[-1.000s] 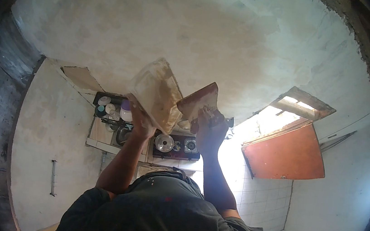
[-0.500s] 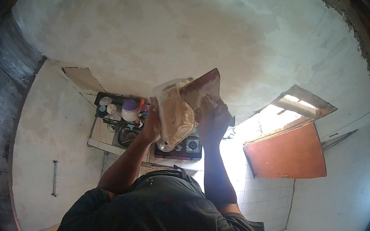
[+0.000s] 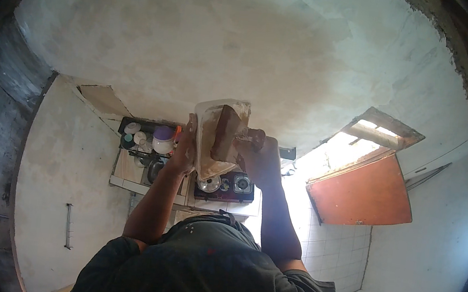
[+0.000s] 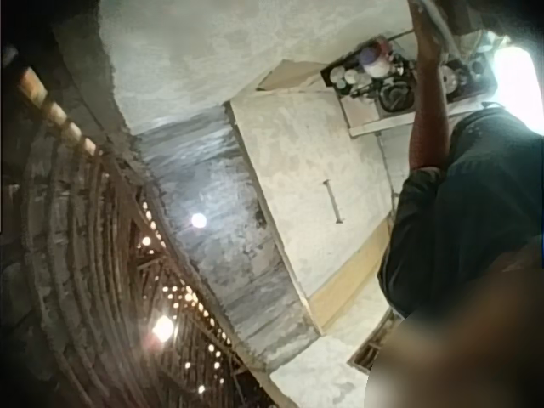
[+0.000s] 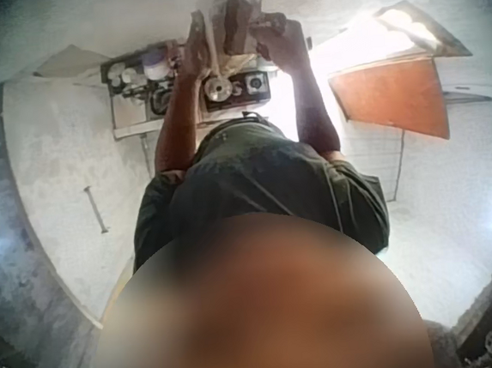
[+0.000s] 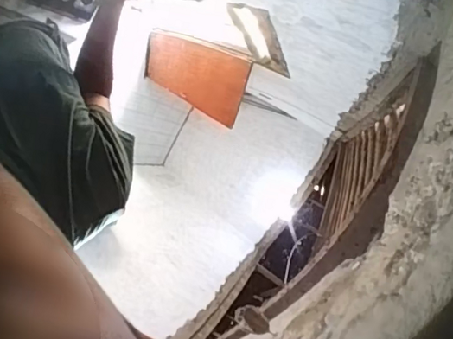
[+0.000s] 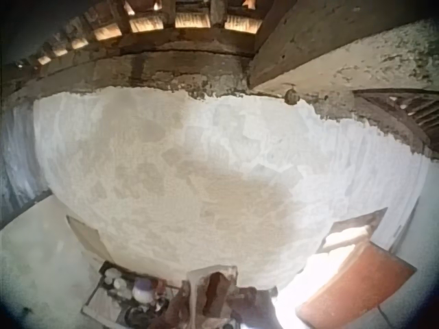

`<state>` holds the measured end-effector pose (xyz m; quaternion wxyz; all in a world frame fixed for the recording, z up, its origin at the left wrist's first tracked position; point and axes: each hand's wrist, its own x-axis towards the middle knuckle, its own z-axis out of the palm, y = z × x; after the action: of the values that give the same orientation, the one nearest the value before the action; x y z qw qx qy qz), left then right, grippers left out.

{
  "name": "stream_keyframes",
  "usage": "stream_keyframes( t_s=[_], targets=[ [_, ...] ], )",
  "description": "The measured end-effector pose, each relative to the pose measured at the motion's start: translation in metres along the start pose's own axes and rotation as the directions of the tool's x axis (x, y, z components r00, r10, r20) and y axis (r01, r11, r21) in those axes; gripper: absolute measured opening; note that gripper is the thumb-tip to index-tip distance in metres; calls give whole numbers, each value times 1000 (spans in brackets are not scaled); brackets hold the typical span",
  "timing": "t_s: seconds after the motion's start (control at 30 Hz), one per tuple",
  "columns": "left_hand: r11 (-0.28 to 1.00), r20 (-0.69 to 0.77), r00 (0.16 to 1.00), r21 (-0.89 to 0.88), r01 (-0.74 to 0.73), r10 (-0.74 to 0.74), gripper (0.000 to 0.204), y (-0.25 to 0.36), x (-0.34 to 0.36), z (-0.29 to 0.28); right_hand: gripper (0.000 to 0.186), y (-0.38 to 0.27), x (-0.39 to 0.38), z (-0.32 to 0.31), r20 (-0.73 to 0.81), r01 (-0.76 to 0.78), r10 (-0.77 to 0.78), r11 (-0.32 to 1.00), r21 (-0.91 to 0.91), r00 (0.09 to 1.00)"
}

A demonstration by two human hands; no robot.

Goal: Applying plaster to a ceiling using a putty knife.

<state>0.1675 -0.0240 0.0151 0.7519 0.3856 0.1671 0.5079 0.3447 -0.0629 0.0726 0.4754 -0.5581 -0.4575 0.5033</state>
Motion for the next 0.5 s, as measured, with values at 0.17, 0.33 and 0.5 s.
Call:
stream_keyframes(
  t_s=[0.17,0.33,0.5],
  targets=[
    [996,61,998,-79,27,-22,64,1,3,-1,18,6,5,6,-29,3,0,996,93,1000],
    [995,-17,996,-38,89,-90,64,4,1,5,20,1,3,15,3,-27,27,996,81,1000],
    [998,14,999,32,52,-52,65,-11,4,-7,23,14,6,20,23,96,-95,995,-40,995]
  ],
)
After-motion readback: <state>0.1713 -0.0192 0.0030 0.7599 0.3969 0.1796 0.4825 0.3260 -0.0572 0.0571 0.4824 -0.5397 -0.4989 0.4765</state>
